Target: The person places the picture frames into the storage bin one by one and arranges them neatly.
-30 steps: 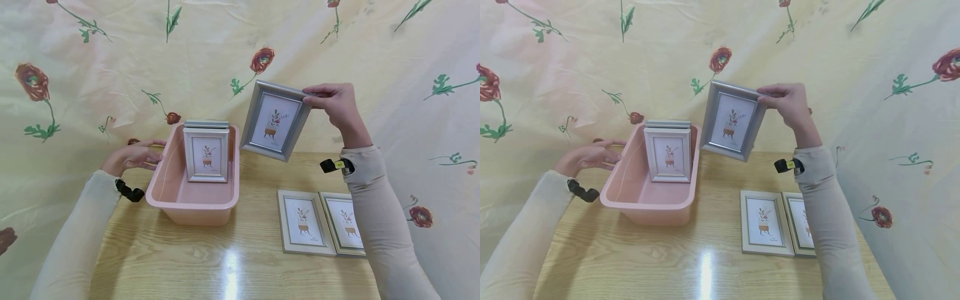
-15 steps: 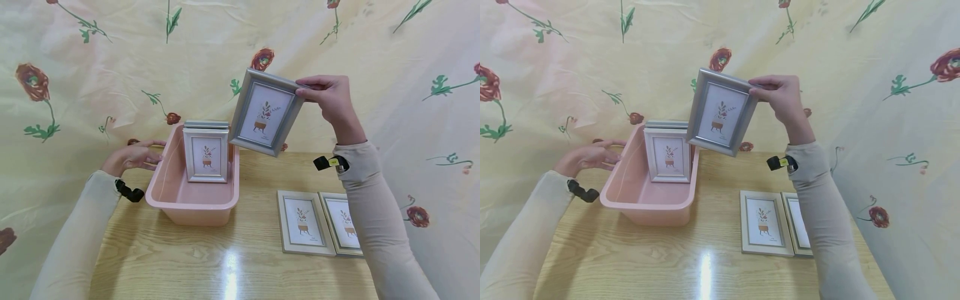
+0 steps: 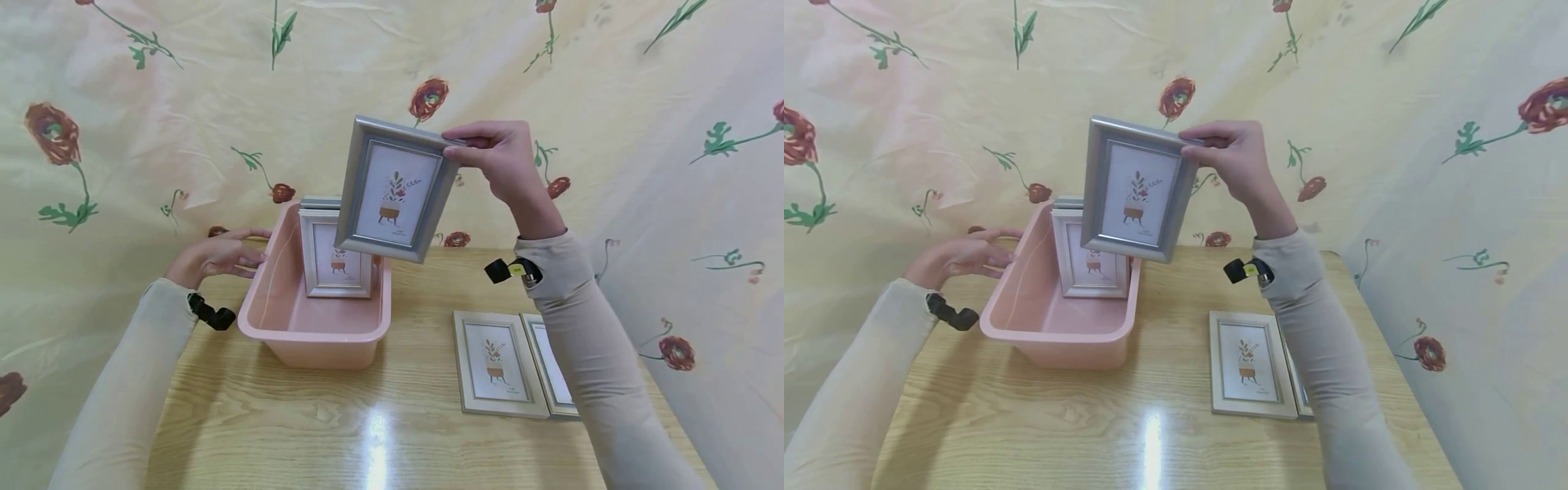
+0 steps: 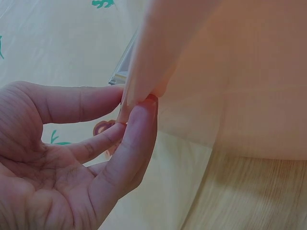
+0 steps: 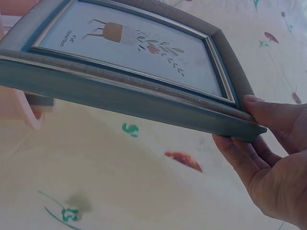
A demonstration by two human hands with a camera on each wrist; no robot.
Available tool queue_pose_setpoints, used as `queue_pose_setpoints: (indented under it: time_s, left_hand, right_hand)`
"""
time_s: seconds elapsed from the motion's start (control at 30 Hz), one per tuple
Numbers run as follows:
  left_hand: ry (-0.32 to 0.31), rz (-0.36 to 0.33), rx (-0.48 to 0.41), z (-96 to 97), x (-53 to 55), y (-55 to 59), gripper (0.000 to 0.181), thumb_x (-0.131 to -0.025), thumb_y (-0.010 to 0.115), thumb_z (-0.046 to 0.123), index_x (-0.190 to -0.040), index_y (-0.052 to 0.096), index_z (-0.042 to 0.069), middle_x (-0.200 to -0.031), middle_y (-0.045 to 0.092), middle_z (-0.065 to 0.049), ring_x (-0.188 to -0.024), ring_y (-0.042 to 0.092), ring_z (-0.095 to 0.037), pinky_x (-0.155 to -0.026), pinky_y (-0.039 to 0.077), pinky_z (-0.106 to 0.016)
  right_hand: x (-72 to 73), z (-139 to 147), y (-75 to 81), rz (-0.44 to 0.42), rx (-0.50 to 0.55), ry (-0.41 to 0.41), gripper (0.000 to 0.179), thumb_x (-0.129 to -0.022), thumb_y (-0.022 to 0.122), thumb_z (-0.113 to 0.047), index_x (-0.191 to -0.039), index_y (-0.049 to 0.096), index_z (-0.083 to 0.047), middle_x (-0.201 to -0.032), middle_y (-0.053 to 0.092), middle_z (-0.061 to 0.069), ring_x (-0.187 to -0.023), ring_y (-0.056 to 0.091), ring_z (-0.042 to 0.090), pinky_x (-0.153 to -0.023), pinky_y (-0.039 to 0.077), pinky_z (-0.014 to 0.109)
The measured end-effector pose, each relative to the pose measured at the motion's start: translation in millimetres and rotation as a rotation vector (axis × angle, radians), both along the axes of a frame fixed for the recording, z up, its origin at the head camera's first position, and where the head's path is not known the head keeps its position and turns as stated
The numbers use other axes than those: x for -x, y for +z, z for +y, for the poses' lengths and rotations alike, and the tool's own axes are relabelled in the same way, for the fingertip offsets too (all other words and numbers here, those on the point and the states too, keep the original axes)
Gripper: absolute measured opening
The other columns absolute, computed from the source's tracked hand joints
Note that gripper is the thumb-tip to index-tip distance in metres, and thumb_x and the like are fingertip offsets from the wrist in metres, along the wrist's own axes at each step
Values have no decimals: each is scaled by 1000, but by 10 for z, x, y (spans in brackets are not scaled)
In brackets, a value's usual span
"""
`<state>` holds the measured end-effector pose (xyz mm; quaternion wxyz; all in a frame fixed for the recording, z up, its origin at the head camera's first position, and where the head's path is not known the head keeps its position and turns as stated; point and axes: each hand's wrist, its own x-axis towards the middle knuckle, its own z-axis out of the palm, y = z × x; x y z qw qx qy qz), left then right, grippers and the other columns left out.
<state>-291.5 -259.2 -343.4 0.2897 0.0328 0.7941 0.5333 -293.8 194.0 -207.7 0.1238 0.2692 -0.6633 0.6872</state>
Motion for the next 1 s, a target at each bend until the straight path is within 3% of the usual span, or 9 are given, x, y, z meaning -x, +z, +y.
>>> queue_pose_setpoints:
  time_s: [0.23, 0.47, 0.63, 1.0]
  left_hand:
    - [-4, -1, -1, 0, 1, 6, 77, -101, 59, 12, -163, 13, 11, -128, 56, -4, -99, 66, -13, -93, 58, -36]
    - [-2, -13, -25, 0, 2, 2, 77, -101, 58, 9, -163, 12, 11, -114, 62, 4, -96, 67, -12, -91, 58, -34]
    - [-8, -12, -34, -5, 1, 2, 78, -101, 59, 10, -163, 11, 10, -114, 62, 5, -97, 67, -11, -91, 58, -34]
    - [-9, -10, -18, -10, 12, -11, 78, -102, 57, 10, -163, 10, 12, -133, 54, -8, -99, 67, -11, -93, 57, -34]
  right_hand:
    - [-16, -244, -16, 30, -52, 6, 15, -82, 76, 12, -95, 80, 5, -83, 78, 2, -74, 75, 12, -72, 62, 24]
    - [-6, -470, -85, 70, -89, 41, 17, -83, 74, 13, -99, 76, 12, -86, 78, -1, -76, 74, 13, -72, 62, 25]
    - [-5, -601, -146, 75, -116, 60, 17, -83, 74, 13, -100, 76, 12, -89, 78, 1, -77, 74, 12, -71, 62, 25]
    - [-19, -757, -171, 52, -123, 30, 16, -82, 76, 11, -98, 79, 7, -91, 78, 4, -78, 72, 11, -73, 61, 24]
